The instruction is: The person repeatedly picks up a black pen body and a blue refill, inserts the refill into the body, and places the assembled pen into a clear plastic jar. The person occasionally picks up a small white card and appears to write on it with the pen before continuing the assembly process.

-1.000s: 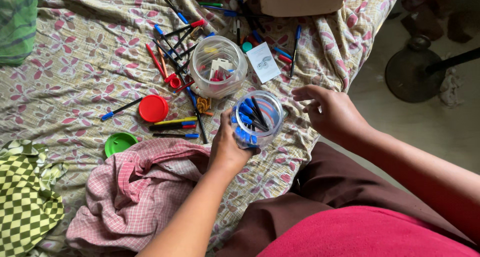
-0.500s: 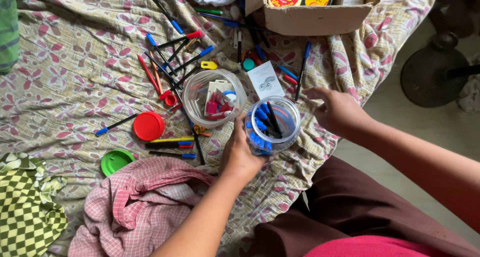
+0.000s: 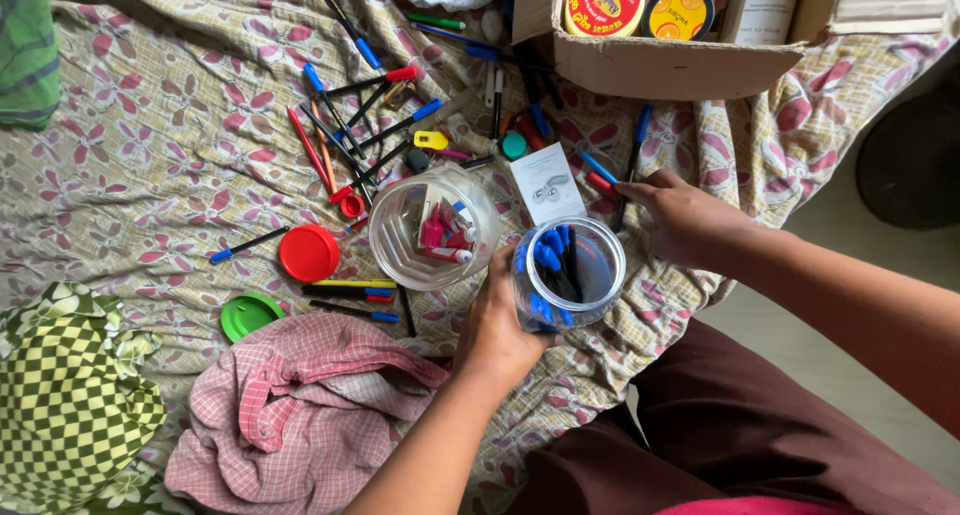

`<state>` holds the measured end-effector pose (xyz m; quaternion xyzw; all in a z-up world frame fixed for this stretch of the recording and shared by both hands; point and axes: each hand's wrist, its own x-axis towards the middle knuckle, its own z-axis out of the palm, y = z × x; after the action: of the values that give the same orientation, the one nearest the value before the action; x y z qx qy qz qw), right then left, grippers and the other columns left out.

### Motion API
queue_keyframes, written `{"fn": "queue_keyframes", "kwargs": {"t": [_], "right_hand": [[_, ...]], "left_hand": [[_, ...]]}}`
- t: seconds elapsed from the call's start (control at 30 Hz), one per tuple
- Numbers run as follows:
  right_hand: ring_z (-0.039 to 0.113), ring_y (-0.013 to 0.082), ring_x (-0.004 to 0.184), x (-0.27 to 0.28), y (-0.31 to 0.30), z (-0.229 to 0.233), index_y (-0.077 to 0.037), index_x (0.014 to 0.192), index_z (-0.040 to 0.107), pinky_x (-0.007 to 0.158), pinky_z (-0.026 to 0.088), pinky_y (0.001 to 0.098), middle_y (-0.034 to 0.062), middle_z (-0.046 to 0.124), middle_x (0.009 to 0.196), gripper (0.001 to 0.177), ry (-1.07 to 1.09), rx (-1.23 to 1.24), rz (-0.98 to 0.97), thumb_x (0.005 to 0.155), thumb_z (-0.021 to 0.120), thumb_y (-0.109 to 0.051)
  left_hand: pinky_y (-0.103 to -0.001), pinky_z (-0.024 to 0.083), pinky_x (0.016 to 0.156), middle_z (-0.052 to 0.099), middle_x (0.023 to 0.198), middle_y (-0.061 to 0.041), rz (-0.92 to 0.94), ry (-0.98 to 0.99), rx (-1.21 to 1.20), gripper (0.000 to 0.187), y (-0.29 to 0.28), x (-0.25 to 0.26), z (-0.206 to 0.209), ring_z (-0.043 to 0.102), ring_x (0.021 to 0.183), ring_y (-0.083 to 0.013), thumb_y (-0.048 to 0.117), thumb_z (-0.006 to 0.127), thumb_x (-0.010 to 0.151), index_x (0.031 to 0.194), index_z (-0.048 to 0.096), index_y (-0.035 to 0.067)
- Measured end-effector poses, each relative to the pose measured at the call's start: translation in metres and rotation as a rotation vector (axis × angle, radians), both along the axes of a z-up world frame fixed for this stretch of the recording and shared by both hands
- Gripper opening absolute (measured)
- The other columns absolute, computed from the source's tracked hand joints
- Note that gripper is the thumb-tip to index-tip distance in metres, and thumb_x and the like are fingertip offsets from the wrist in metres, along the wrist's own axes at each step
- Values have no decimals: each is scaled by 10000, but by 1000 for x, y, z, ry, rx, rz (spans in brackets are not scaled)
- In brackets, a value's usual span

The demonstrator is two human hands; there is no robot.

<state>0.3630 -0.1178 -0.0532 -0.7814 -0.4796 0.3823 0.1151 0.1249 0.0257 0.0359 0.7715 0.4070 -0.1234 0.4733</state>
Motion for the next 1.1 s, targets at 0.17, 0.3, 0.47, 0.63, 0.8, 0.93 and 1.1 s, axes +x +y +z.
{"fn": "queue_keyframes", "kwargs": {"t": [0.17,0.3,0.47,0.63,0.8,0.93,1.1], "right_hand": [[627,288,1222,-5,21,33,-265,1479,517,959,554,436,70,600,1390,581,-117,-355,-102,908,567,-173],[637,288,1168,-11,29,45,-283,1487,475,854,583,451,52,579,1382,617,-159,-363,-82,886,591,-202],[734,332,982,-19,21,47,-206,1255,703,815,601,465,114,741,1134,308,-242,-293,-194,972,622,-296],[758,304,865,-32,-18,63,-64,1045,702,758,604,436,126,783,980,296,-90,-26,-465,824,800,-234],[747,238,847,-62,-37,86,-8,1227,489,610,654,390,152,723,981,511,384,184,-770,836,816,-51],[712,149,910,-100,-34,133,-54,1225,536,678,642,333,78,682,984,365,468,517,-850,909,719,-58],[755,96,958,-144,-22,188,-17,1144,593,709,648,282,49,754,1011,156,389,752,-843,1042,634,-128]], "left_hand": [[-450,496,1016,604,1380,-168,-27,31,9,1074,2,5,9,585,1266,-396,96,945,598,1457,309,203],[-462,499,999,598,1393,-160,-25,93,-3,998,-1,6,16,582,1270,-396,112,917,665,1456,319,225],[-457,491,1013,592,1393,-163,-66,-17,66,1030,1,-1,22,574,1272,-402,78,910,608,1438,316,219],[-471,487,980,562,1409,-167,-89,-22,81,1033,0,-11,29,554,1265,-414,83,927,619,1433,309,232],[-463,508,993,617,1361,-182,-54,-203,132,980,-13,-30,30,587,1255,-426,62,906,635,1423,343,214],[-457,515,1007,588,1409,-218,-106,-197,228,1009,-22,-55,29,588,1248,-442,-34,834,634,1472,317,186],[-457,517,953,621,1327,-206,-38,-211,195,999,-31,-83,39,602,1215,-427,80,919,624,1420,323,177]]}}
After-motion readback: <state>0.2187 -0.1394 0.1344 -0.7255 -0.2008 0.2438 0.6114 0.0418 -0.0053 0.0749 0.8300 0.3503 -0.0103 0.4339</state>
